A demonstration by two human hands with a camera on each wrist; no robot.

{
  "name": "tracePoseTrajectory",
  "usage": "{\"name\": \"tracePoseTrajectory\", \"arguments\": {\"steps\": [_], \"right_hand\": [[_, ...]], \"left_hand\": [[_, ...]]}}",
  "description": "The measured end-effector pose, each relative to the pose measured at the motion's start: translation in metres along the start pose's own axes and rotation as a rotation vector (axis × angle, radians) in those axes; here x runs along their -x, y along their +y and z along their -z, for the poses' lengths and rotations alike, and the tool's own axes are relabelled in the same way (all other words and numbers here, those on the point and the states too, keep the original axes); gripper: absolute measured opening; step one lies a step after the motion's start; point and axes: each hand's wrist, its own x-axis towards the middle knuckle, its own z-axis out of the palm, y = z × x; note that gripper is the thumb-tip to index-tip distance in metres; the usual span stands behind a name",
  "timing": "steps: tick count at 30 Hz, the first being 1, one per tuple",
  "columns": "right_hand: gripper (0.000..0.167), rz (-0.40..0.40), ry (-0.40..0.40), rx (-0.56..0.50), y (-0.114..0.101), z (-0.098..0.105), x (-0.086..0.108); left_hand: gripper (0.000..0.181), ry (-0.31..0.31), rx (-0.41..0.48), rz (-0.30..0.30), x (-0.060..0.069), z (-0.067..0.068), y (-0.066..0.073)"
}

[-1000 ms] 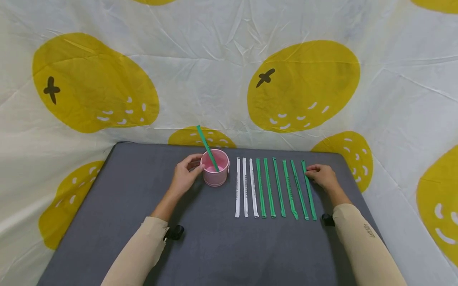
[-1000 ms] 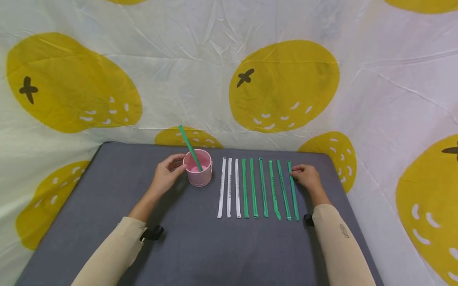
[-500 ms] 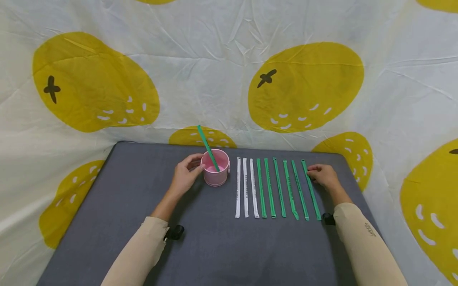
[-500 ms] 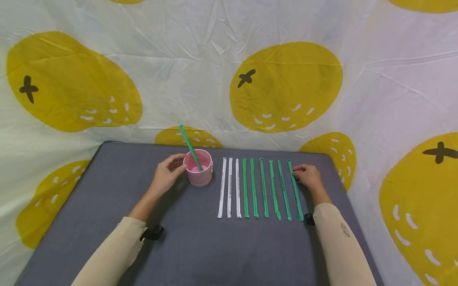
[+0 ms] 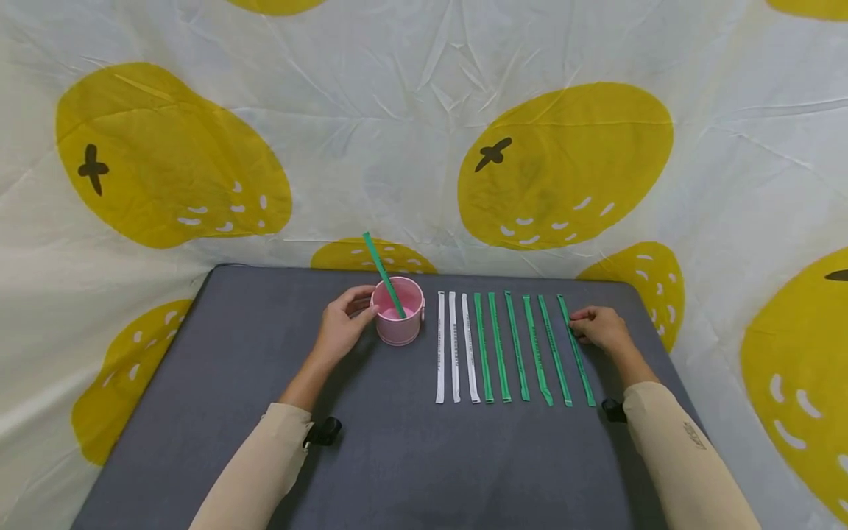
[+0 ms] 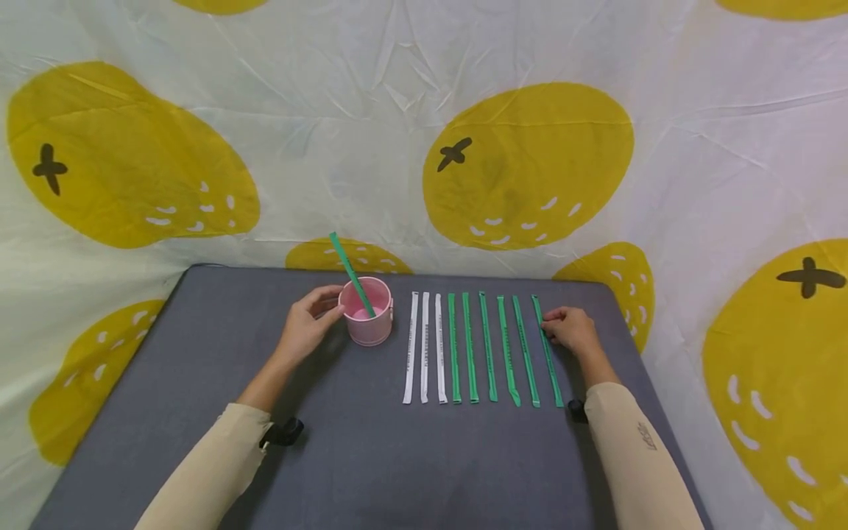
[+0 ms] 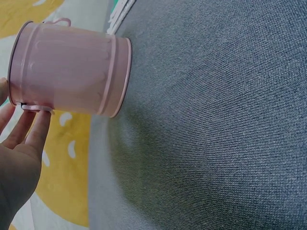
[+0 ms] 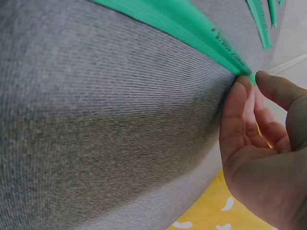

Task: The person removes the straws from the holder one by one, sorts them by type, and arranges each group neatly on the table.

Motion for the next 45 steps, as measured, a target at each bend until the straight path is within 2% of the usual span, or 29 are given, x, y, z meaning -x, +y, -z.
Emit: {"name": "tracePoseTrajectory", "arguments": {"steps": [4,8,13,19,29,31,38,45], "right_hand": [[0.037,0.073,0.04,0.057,-0.008,0.003,0.003],[0.037,0.169,0.086,0.088,-0.027,0.0,0.006],[0.037,0.266,0.082,0.005,-0.065,-0.011,0.011],[0.035,0.352,0.026,-0.122,-0.114,-0.033,0.012],[0.034,0.441,-0.071,-0.293,-0.195,-0.072,0.005],[0.034,0.468,-0.087,-0.322,-0.21,-0.081,0.003],[0.032,0.508,-0.135,-0.375,-0.25,-0.108,-0.002],[0.035,0.558,-0.153,-0.321,-0.281,-0.135,-0.014]], "left_hand": [[0.042,0.003,-0.006,-0.004,0.0,0.0,-0.001],[0.043,0.007,0.003,0.002,0.002,0.0,-0.003],[0.043,0.004,0.005,-0.005,0.002,-0.001,-0.004],[0.043,0.006,0.009,-0.011,0.0,-0.001,-0.004],[0.043,0.02,-0.009,0.004,0.002,0.001,0.0],[0.042,0.021,-0.008,0.0,0.0,0.0,-0.004],[0.042,0.042,0.007,-0.012,-0.008,-0.002,-0.032],[0.039,0.05,0.004,-0.034,-0.008,-0.001,-0.037]]}}
